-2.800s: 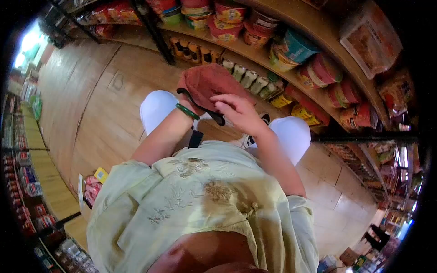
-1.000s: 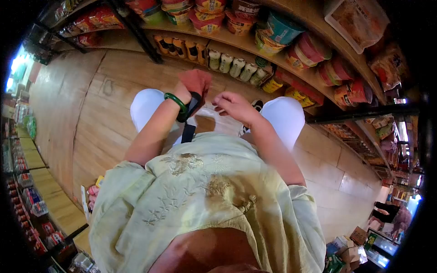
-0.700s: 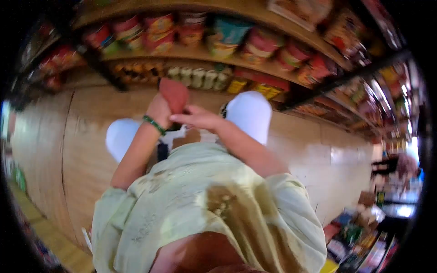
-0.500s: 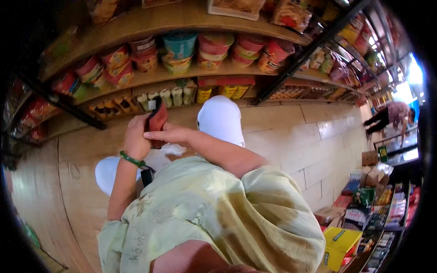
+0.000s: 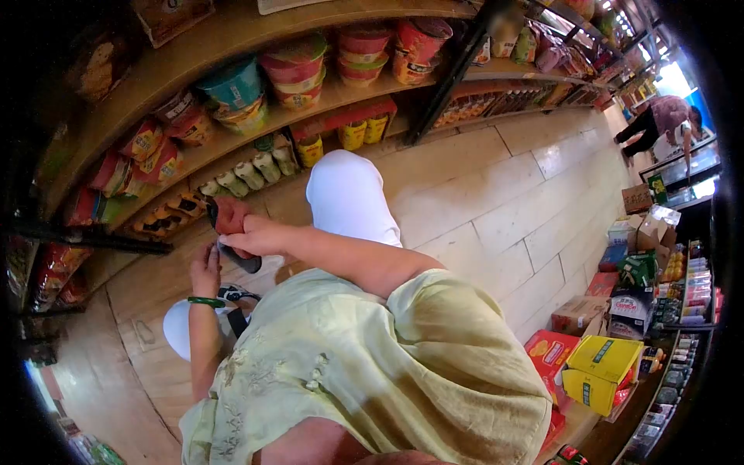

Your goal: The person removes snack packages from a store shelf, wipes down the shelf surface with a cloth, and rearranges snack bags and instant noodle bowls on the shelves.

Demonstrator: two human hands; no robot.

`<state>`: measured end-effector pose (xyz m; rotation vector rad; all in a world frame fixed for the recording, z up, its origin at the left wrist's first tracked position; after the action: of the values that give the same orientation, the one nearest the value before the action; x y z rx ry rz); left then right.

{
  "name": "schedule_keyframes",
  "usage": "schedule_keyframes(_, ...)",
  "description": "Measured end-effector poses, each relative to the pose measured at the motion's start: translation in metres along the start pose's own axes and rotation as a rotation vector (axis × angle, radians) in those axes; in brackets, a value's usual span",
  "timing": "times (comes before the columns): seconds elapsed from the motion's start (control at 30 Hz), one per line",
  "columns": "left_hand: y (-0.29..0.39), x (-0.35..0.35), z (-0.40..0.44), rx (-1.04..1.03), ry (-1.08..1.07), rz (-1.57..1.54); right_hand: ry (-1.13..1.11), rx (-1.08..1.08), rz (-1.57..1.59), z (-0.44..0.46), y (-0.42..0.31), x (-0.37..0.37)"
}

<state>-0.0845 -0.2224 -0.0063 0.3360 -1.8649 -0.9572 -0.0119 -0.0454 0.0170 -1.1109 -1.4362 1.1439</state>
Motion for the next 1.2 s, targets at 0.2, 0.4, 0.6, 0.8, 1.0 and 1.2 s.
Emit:
schedule_keyframes(0.2, 0.034, -0.018, -0.006, 0.376, -0.425, -1.140, 0.012, 0.052, -0.417, -0.015, -0.027, 0.001)
schedule_keyframes(0.4, 0.062, -0.037, -0.001, 0.146, -0.654, -1.277, -0.246, 0.237, -0.821, -0.031, -0.047, -0.009)
schedule_keyframes(0.6, 0.056, -0.019, 0.046, -0.006, -0.781, -1.394, -0.070, 0.296, -0.694, -0.027, -0.035, -0.001)
schedule_keyframes(0.8, 0.023, -0.011, 0.108, -0.001, -0.975, -1.716, 0.204, 0.258, -0.394, -0.007, -0.018, 0.008)
schedule_keyframes(1.0, 0.038, -0.021, 0.113, -0.205, -0.799, -1.343, 0.237, 0.146, -0.300, 0.004, 0.002, 0.011)
schedule_keyframes(1.2, 0.046, -0.022, 0.111, 0.104, -0.776, -1.582, 0.341, 0.146, -0.312, -0.007, 0.003, 0.011)
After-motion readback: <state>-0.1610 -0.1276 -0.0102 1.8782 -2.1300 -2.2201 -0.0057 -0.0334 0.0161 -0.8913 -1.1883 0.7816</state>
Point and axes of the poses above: each hand's wrist, its own z-axis towards the middle knuckle, its own x-axis out of the back of the hand, y = z × x, the point moved 1 cm from there along z, towards the middle knuckle, and after that the axes turned 4 degrees about x, right-handed, at the moved point
